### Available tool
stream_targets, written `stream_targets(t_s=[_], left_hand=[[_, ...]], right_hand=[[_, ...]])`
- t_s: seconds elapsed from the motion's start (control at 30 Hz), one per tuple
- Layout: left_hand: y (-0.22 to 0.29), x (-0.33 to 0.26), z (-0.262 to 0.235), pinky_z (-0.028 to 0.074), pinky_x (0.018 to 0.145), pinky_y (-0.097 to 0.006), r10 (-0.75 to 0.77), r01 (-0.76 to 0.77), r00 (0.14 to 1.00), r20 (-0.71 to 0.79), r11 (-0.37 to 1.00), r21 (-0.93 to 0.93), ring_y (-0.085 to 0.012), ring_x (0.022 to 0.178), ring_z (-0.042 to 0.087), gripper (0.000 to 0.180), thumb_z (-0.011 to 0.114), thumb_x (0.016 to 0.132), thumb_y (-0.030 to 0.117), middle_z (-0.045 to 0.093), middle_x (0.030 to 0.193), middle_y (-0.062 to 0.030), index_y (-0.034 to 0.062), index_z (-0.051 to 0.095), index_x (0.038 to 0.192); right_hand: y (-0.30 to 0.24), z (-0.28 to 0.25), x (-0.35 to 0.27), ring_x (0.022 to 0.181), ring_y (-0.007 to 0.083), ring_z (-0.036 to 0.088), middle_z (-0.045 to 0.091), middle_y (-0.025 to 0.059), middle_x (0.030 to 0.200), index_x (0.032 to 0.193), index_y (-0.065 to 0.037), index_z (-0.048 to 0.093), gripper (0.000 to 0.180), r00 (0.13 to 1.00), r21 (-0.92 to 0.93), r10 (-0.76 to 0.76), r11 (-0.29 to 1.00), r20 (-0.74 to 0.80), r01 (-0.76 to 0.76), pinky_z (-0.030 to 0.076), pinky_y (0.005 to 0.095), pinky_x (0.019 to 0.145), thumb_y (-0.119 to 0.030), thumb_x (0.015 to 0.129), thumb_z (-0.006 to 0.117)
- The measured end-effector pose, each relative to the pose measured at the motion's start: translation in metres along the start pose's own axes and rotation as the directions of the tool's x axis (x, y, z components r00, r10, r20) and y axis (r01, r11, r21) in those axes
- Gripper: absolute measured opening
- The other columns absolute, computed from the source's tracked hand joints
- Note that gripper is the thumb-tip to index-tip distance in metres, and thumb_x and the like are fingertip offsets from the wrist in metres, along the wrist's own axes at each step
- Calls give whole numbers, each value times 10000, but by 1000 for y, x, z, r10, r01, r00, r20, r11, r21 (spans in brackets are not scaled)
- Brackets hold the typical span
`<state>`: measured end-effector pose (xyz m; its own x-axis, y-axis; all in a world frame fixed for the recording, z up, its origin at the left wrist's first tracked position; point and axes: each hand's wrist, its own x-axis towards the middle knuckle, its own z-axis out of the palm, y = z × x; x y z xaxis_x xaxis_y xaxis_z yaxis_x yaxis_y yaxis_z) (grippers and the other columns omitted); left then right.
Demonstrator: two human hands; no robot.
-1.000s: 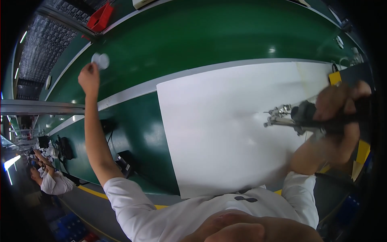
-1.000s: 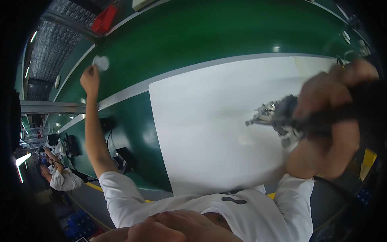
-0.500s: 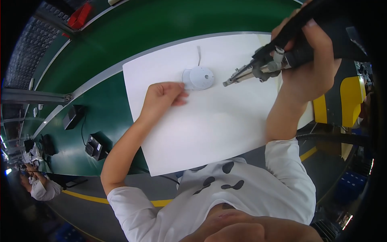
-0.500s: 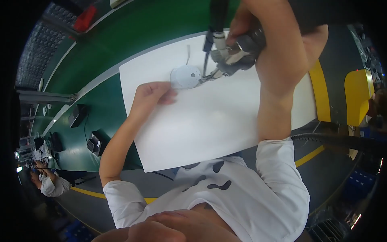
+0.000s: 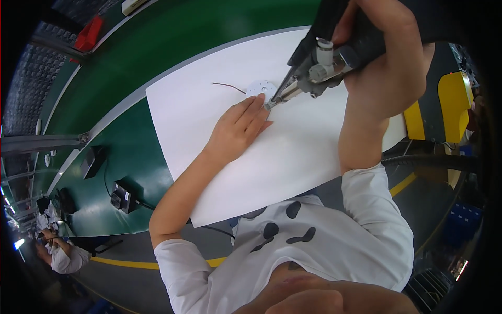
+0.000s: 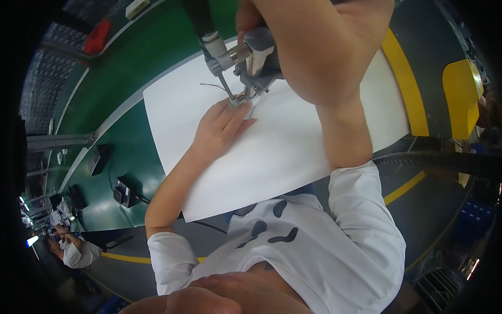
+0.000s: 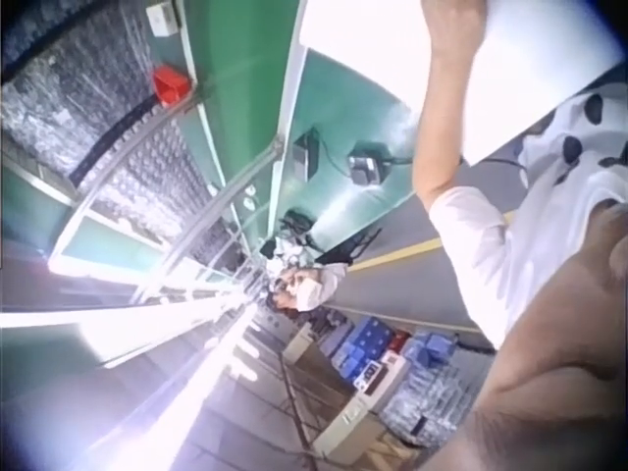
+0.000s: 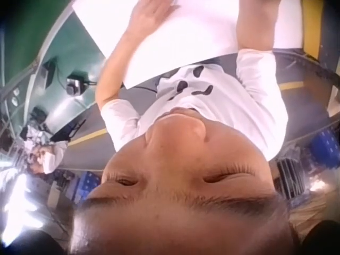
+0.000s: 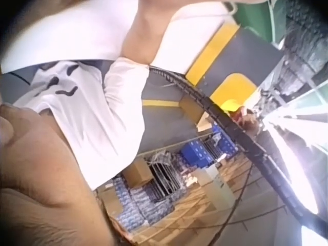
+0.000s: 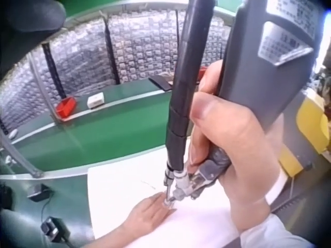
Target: The person solders wires and small components onto a circular LED board using a soldering iron.
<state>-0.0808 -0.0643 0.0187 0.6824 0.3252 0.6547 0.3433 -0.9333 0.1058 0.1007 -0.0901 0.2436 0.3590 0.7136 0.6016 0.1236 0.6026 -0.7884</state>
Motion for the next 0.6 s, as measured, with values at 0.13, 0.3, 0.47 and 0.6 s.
stream_targets(t_s=[0.13, 0.3, 0.47, 0.6], left_hand=[[2, 11, -7, 588, 850, -388, 19, -20, 999, 51, 1000, 17, -304, 1075, 653, 366, 792, 851, 174, 655, 1273, -178, 17, 687, 1165], [0, 8, -3, 577, 873, -378, -1, 0, 998, 70, 1000, 14, -289, 1065, 650, 339, 789, 850, 157, 643, 1277, -191, 3, 697, 1137], [2, 7, -2, 548, 835, -347, 47, -55, 997, 61, 990, 132, -280, 1067, 648, 317, 760, 880, 176, 661, 1234, -195, -4, 702, 1135], [4, 8, -5, 517, 782, -316, 102, -116, 992, 70, 963, 243, -272, 1057, 646, 318, 728, 912, 197, 674, 1198, -189, -26, 707, 1138]], right_hand=[[4, 0, 1, 431, 129, 535, 561, 60, 572, 893, 24, 592, 189, 999, -14, -40, 999, -25, 39, 463, 246, 444, -155, 881, 652], [1, 5, 0, 430, 134, 530, 560, 63, 578, 889, 26, 593, 190, 998, -26, -58, 998, -35, 57, 456, 249, 438, -155, 875, 648], [10, 5, 3, 427, 131, 525, 547, 60, 560, 886, 32, 595, 218, 996, -37, -26, 999, -83, 23, 457, 250, 436, -179, 874, 651], [17, -1, 4, 429, 130, 528, 550, 58, 563, 899, 35, 597, 237, 999, -31, -44, 999, -4, 44, 461, 248, 436, -194, 877, 653]])
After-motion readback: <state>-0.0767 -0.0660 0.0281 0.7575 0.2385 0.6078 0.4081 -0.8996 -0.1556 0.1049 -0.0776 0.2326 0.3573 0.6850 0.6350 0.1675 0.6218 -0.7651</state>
